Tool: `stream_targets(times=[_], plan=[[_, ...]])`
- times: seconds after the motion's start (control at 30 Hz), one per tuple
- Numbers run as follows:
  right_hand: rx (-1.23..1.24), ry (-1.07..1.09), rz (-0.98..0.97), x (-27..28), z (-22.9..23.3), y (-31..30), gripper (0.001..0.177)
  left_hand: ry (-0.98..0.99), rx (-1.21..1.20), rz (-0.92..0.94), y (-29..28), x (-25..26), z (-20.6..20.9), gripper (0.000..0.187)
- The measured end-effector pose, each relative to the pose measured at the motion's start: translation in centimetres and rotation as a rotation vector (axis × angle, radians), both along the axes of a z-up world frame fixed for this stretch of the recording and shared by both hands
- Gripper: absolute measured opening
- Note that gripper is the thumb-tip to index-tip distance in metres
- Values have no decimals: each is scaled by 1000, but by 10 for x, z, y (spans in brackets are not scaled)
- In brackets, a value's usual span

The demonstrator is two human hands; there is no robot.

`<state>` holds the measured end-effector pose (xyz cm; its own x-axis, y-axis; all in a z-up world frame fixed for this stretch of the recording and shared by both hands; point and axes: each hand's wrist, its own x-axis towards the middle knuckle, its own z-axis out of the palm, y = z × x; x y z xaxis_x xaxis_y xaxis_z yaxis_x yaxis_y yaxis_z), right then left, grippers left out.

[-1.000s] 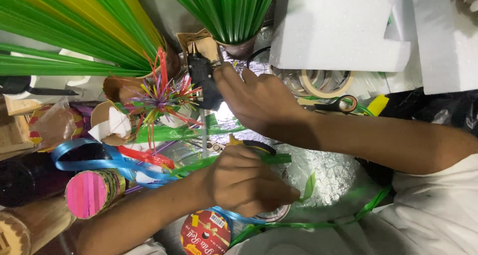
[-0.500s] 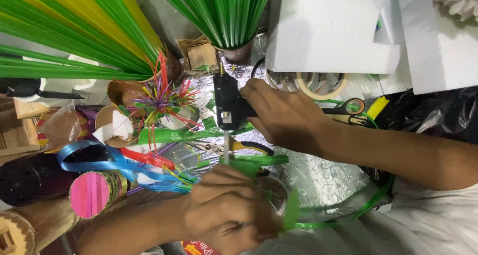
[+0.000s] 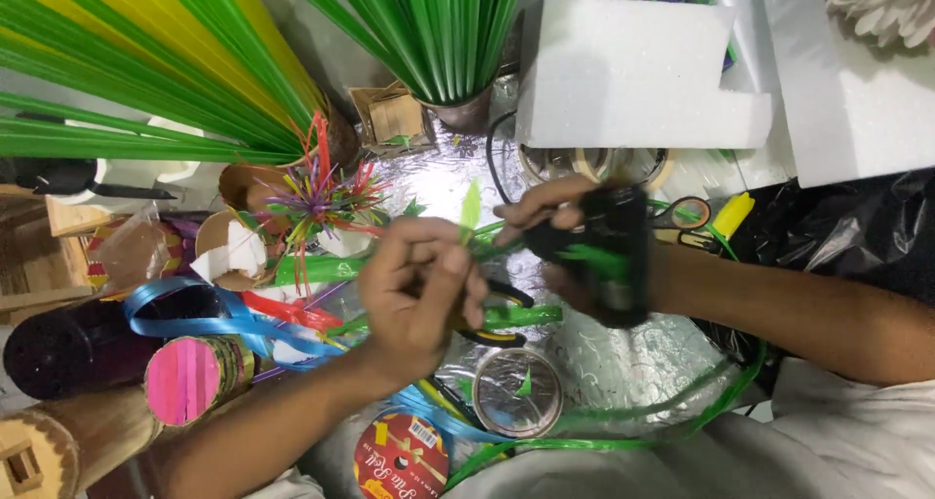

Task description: Assembling a decorative upper structure by tying and gluing green plastic ribbons.

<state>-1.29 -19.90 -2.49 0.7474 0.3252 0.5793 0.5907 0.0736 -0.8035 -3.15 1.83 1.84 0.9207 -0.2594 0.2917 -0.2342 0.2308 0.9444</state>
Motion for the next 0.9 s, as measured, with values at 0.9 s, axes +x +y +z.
stream_targets(times=[0.9], plan=[[123,725,-241,-15,8,-11,23,117,71,-151,-13,7,-40,16]])
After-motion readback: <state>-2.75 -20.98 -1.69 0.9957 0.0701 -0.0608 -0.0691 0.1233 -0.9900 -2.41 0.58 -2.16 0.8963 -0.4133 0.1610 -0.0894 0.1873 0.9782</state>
